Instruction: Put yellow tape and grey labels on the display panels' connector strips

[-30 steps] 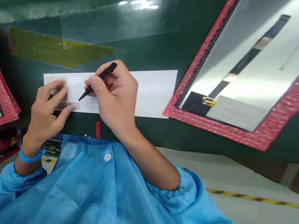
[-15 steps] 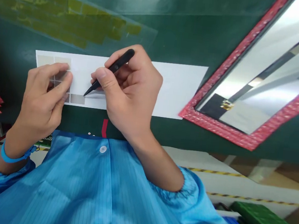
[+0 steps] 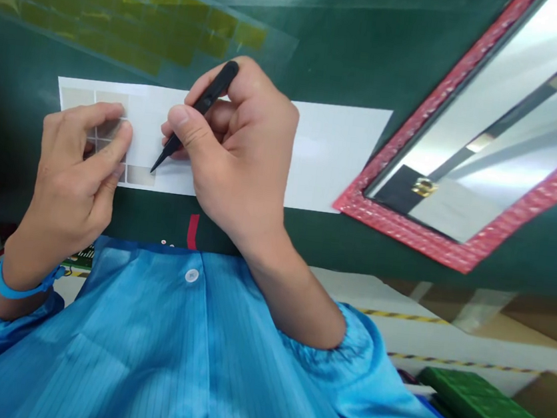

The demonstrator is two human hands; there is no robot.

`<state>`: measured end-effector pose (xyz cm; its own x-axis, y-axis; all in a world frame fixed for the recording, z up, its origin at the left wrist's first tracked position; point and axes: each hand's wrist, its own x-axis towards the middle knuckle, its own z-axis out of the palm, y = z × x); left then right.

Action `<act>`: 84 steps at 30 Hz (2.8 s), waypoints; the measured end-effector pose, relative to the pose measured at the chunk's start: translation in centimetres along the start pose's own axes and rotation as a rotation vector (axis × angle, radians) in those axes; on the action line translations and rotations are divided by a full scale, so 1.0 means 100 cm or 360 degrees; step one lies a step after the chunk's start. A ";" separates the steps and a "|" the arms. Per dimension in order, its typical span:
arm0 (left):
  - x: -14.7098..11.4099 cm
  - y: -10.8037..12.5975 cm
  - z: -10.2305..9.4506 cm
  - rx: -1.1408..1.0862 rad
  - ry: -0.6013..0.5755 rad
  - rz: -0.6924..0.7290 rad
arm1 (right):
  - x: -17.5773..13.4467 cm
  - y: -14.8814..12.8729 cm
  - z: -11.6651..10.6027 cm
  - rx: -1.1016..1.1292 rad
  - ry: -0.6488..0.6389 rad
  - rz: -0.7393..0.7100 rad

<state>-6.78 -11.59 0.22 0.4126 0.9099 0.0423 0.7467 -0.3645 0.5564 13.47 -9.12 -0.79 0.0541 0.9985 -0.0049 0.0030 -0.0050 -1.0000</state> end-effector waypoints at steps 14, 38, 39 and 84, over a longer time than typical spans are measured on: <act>0.002 0.009 0.005 0.0115 -0.0003 -0.0094 | -0.001 -0.013 0.003 -0.0103 0.0054 -0.0023; 0.012 -0.009 -0.005 -0.0032 -0.0086 0.0019 | -0.022 -0.002 0.010 0.0133 0.0082 -0.0057; 0.011 -0.011 -0.005 -0.0026 -0.0065 0.0022 | -0.022 -0.001 0.010 0.0151 0.0093 -0.0083; 0.096 0.158 0.115 -0.0008 0.0277 0.0428 | 0.003 -0.019 -0.225 -0.0247 0.0899 0.0119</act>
<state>14.94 -10.91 -0.15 0.4990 0.8016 0.3294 0.6203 -0.5958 0.5102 35.91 -9.99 1.13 0.5830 0.8119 -0.0304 0.1227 -0.1250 -0.9845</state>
